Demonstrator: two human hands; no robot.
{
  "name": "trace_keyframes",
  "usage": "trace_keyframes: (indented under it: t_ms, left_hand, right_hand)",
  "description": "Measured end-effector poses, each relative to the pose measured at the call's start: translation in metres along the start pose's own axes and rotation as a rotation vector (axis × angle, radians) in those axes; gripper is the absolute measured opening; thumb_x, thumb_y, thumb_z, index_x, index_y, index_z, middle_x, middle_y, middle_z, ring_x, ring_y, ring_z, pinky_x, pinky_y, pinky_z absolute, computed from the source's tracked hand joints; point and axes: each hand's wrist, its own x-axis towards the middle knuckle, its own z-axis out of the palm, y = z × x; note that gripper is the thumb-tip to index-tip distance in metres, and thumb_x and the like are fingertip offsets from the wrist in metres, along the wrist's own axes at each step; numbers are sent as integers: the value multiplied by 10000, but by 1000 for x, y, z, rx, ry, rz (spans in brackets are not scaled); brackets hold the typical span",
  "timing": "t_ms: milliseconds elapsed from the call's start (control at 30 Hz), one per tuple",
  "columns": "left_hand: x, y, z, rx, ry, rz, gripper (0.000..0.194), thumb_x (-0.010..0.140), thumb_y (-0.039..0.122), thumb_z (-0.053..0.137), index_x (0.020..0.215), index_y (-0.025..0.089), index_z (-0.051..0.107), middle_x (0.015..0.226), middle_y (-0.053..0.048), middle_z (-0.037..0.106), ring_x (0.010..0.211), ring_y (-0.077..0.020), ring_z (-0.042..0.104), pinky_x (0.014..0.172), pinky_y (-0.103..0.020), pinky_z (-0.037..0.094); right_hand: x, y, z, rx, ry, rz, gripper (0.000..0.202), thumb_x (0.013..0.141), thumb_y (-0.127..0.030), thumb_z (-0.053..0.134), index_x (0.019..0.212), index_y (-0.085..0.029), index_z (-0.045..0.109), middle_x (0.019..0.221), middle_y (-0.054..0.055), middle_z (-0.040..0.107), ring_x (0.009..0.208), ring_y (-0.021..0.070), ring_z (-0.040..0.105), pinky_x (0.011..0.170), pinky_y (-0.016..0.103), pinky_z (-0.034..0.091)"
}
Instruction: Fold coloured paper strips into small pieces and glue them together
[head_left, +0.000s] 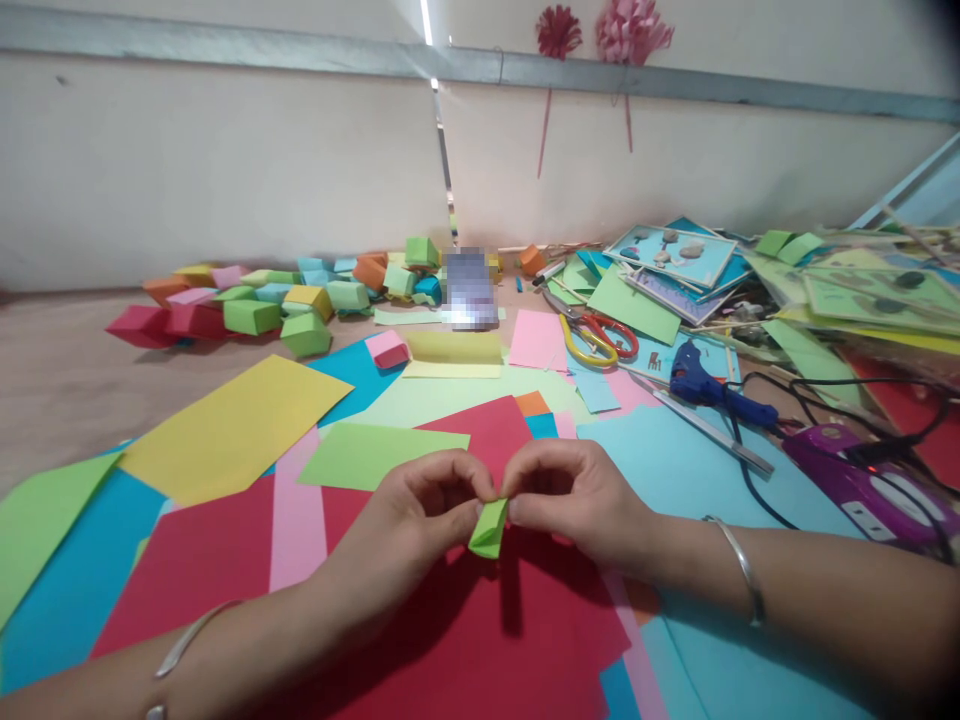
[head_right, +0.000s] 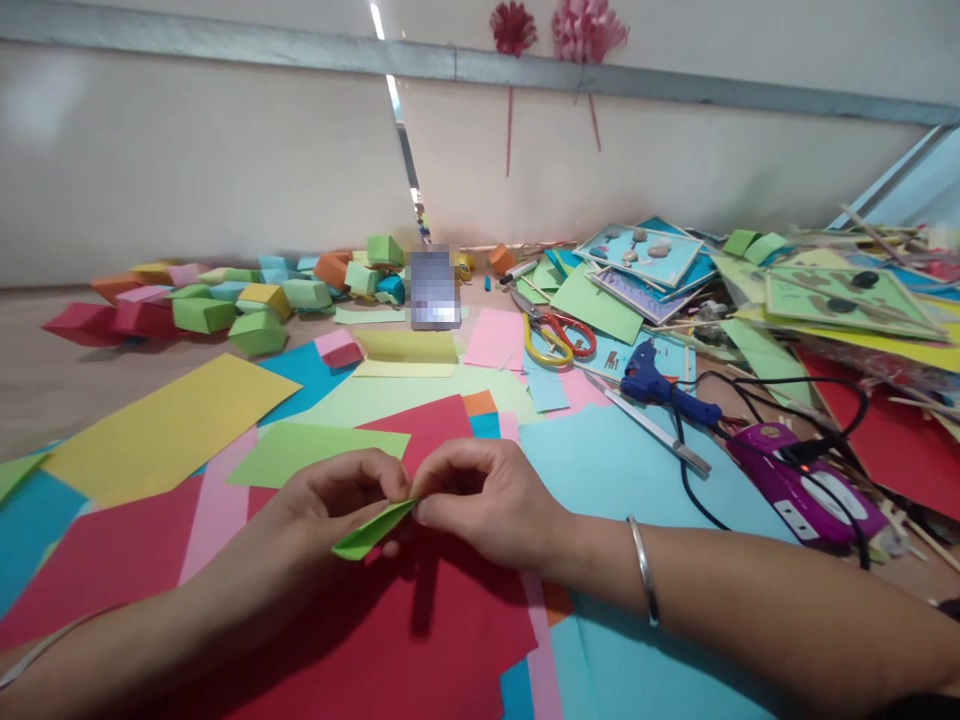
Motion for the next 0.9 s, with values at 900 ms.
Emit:
trace_keyframes:
  t_ms: [900]
  left_hand:
    - [2, 3, -2, 192, 61, 52, 224, 611, 257, 798, 676, 181, 598, 592, 46, 596, 555, -107, 532, 522, -217, 435]
  right_hand:
    - [-5, -1, 1, -522, 40, -374, 108, 759, -80, 557, 738, -178, 596, 700, -7, 630, 622, 98, 545, 601, 204, 446]
